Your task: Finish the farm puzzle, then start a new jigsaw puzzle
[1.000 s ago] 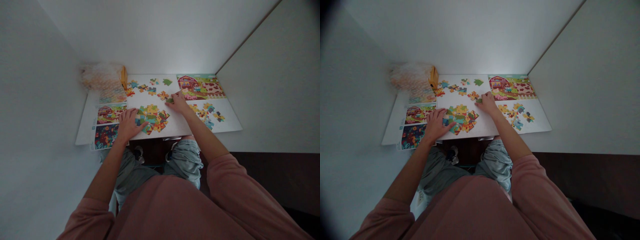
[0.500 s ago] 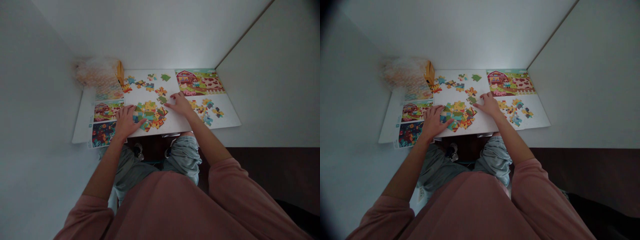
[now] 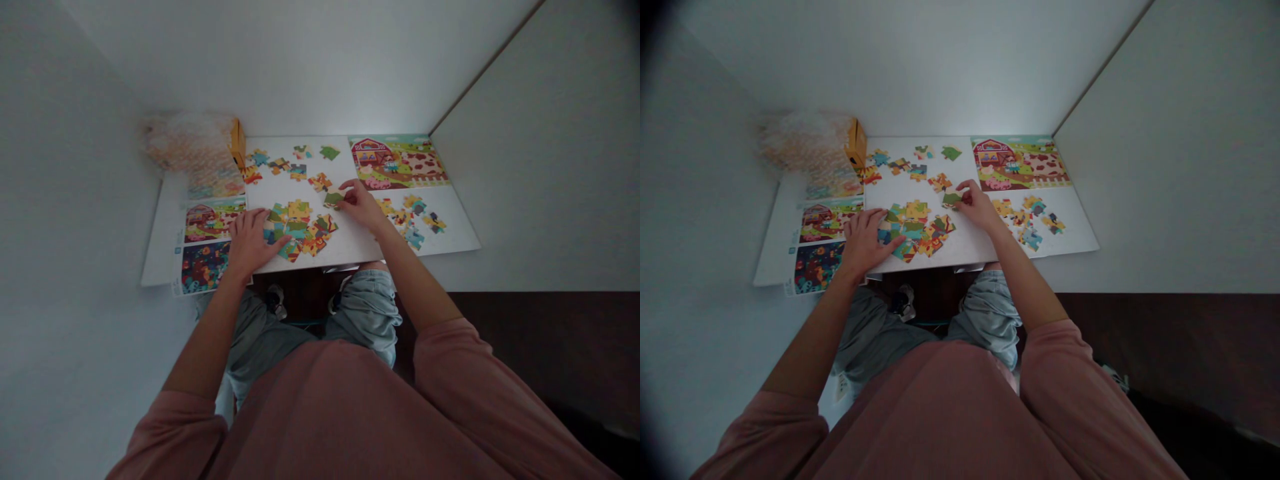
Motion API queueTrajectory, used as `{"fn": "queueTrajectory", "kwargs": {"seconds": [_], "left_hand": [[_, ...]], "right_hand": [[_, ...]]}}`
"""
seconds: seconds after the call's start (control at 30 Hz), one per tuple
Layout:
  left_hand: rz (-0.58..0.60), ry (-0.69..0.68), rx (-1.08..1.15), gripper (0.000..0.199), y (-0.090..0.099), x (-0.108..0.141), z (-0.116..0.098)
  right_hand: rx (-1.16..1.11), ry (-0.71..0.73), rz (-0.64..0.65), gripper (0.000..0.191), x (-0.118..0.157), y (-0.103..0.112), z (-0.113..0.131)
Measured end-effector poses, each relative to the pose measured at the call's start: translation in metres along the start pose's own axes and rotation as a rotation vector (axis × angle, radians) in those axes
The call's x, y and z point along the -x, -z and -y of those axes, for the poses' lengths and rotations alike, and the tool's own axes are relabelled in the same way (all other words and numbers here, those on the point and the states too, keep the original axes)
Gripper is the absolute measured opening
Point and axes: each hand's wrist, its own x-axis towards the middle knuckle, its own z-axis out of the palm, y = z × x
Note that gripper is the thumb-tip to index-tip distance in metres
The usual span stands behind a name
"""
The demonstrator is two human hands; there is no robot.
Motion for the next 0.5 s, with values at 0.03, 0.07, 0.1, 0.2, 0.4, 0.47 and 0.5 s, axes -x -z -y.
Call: {"fn": "queueTrajectory", "kwargs": {"seconds": [0.03, 0.07, 0.1, 0.2, 0.4, 0.47, 0.5], "left_hand": [[0.002, 0.0, -0.001, 0.052, 0.0, 0.0, 0.0], [0.001, 0.0, -0.002, 0.052, 0.0, 0.0, 0.0], [-0.003, -0.001, -0.004, 0.052, 0.0, 0.0, 0.0], [-0.02, 0.001, 0.001, 0.052, 0.0, 0.0, -0.001], [0.007, 0.019, 0.019, 0.054, 0.002, 0.0, -0.002], [0.019, 0.037, -0.006, 0.055, 0.003, -0.001, -0.003], [0.026, 0.044, -0.014, 0.056, 0.003, -0.001, -0.003]], "right_hand": [[-0.035, -0.022, -0.025, 0.032, 0.003, 0.001, 0.003], [-0.063, -0.045, -0.045, 0.031, 0.005, 0.002, 0.007], [-0.082, -0.066, -0.05, 0.031, 0.007, 0.002, 0.011], [-0.078, -0.102, 0.011, 0.032, 0.011, -0.002, 0.024], [0.204, -0.061, 0.02, 0.036, 0.0, -0.018, 0.03], [0.34, -0.066, -0.086, 0.039, -0.011, -0.024, 0.024], [0.396, -0.069, -0.131, 0.042, -0.018, -0.027, 0.02]]}}
